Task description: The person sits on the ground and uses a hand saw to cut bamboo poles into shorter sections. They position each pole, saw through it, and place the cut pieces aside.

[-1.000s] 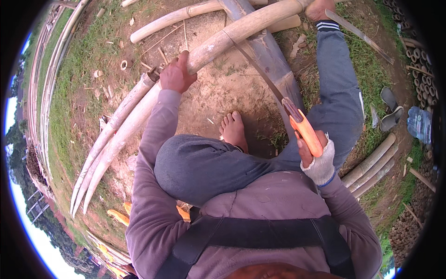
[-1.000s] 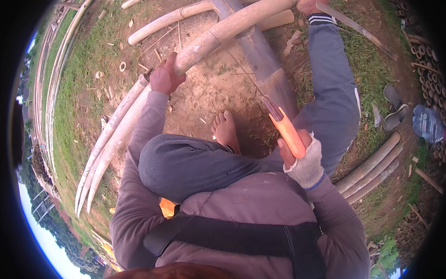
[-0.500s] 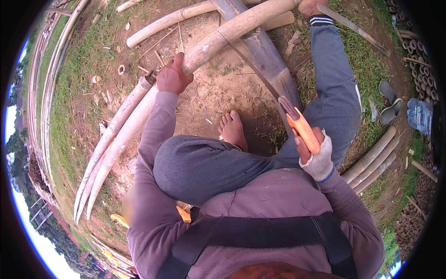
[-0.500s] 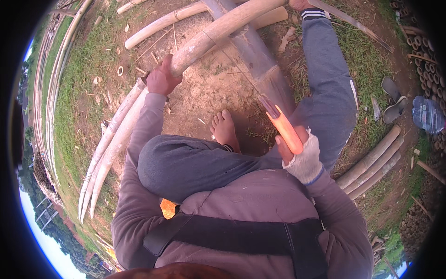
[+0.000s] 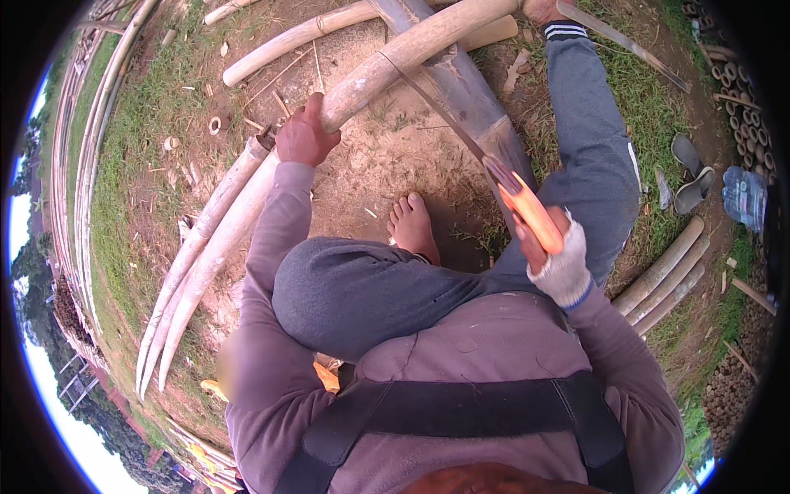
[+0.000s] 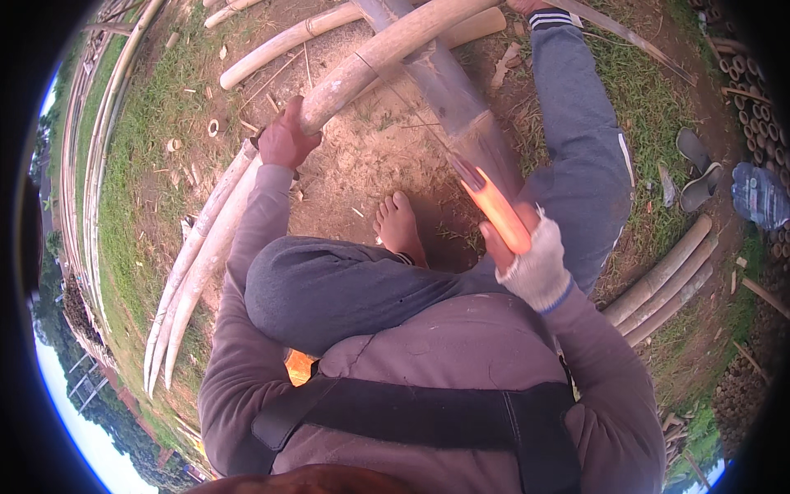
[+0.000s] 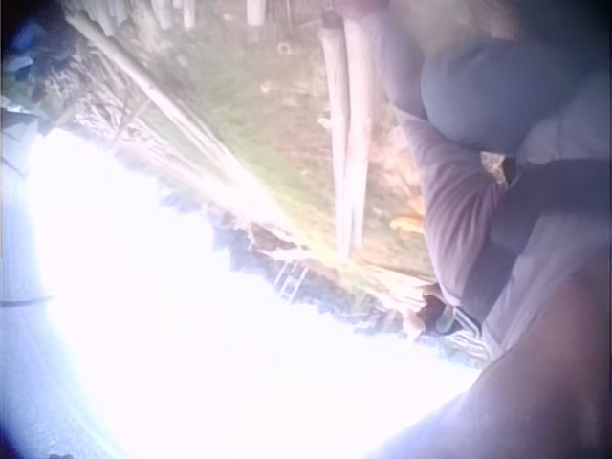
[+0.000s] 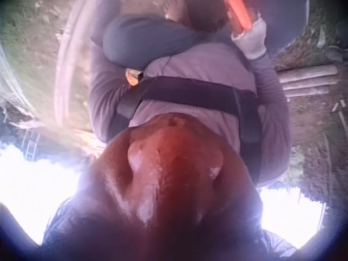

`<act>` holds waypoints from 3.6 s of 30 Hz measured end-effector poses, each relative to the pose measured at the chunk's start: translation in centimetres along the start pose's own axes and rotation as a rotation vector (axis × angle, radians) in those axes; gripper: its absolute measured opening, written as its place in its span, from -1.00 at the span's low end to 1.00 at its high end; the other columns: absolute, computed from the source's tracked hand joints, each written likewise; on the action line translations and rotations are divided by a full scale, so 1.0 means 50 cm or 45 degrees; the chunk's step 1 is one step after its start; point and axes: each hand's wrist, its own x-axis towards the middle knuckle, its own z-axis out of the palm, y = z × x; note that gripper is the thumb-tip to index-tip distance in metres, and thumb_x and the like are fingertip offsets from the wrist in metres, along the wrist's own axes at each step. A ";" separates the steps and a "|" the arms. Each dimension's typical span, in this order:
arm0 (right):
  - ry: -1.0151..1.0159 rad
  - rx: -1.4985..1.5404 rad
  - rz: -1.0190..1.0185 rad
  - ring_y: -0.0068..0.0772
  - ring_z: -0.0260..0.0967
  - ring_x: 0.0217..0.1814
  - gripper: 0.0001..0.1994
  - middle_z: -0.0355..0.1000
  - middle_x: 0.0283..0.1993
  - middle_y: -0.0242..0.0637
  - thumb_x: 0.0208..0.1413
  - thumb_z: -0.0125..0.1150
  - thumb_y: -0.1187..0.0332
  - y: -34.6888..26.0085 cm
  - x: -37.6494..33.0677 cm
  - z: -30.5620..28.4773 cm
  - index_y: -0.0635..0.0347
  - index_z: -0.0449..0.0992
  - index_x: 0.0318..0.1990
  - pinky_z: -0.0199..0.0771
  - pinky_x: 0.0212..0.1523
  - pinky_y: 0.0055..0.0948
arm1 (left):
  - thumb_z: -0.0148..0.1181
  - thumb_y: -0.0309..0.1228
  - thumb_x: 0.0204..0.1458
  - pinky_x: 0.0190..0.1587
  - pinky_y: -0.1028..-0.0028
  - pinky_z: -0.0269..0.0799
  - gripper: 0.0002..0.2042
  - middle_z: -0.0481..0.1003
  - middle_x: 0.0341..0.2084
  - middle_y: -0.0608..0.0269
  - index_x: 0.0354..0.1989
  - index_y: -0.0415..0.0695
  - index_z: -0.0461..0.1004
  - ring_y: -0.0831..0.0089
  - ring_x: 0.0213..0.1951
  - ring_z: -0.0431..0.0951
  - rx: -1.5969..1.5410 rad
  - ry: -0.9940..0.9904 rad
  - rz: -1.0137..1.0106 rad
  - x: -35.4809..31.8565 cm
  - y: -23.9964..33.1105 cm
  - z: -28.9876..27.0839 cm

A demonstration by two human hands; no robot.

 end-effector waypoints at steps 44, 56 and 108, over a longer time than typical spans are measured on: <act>0.103 0.112 0.122 0.27 0.57 -0.36 -0.66 0.57 -0.41 0.14 0.28 0.46 0.17 0.021 0.222 0.143 0.35 0.61 -0.17 0.55 -0.36 -0.07 | 0.63 -0.12 -0.08 0.01 -0.01 0.69 -0.20 0.66 -0.07 -0.11 0.35 0.07 0.36 -0.12 -0.06 0.75 0.050 0.026 0.023 0.013 0.009 -0.030; 0.282 0.150 0.248 0.40 0.64 -0.15 -0.47 0.61 -0.30 0.31 0.28 0.46 -0.01 0.057 0.401 0.231 0.45 0.61 -0.12 0.65 -0.20 -0.01 | 0.62 -0.14 -0.10 -0.02 -0.03 0.68 -0.18 0.67 -0.07 -0.14 0.38 0.07 0.35 -0.18 -0.07 0.75 0.032 0.049 0.083 0.023 0.035 -0.033; 0.259 0.214 0.039 0.03 0.52 -0.51 -0.71 0.51 -0.50 -0.01 0.25 0.51 0.25 0.054 0.086 0.123 0.34 0.61 -0.21 0.48 -0.44 -0.19 | 0.62 -0.11 -0.07 0.00 -0.05 0.68 -0.14 0.66 0.00 -0.17 0.44 0.09 0.31 -0.21 -0.02 0.74 0.025 0.080 0.012 -0.002 0.014 -0.035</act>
